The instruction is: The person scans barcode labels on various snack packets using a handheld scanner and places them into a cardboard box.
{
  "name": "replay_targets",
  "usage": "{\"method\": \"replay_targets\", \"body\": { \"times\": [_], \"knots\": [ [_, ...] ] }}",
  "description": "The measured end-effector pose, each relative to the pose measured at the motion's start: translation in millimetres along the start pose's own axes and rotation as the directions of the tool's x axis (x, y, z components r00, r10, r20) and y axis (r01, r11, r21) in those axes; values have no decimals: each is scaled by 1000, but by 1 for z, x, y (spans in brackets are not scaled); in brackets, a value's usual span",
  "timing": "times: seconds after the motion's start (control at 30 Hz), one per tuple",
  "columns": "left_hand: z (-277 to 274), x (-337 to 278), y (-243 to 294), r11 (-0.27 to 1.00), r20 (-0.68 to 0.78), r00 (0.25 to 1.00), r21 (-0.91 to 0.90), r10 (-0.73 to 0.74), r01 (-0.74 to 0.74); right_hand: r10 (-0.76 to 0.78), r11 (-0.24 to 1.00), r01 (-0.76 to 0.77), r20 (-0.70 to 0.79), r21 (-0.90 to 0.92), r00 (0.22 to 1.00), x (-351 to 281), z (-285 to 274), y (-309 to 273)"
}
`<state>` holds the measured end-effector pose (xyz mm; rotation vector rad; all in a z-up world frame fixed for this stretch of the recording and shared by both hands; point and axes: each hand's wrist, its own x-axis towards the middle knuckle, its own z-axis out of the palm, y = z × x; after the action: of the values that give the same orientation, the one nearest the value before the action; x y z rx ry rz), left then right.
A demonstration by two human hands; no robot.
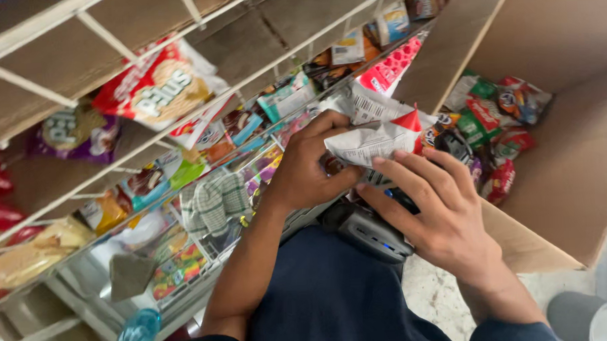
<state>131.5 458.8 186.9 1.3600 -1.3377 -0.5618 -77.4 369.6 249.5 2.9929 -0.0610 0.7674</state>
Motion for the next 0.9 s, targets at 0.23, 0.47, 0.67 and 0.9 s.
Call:
{"method": "replay_targets", "body": {
  "times": [0.23, 0.47, 0.67, 0.9],
  "knots": [
    [-8, -123, -91, 933, -159, 919, -59, -361, 356, -4, 917, -36, 99, 396, 995, -10, 102, -48],
    [-3, -244, -177, 928, -381, 846, -114, -372, 356, 224, 449, -297, 215, 843, 950, -47, 249, -111],
    [-8, -323, -202, 783, -434, 674, -135, -597, 607, 270, 22, -686, 656, 727, 705, -73, 326, -160],
    [-45, -394, -192, 819, -554, 628, -197, -547, 540, 205, -130, -715, 724, 687, 659, -49, 355, -224]
  ]
}}
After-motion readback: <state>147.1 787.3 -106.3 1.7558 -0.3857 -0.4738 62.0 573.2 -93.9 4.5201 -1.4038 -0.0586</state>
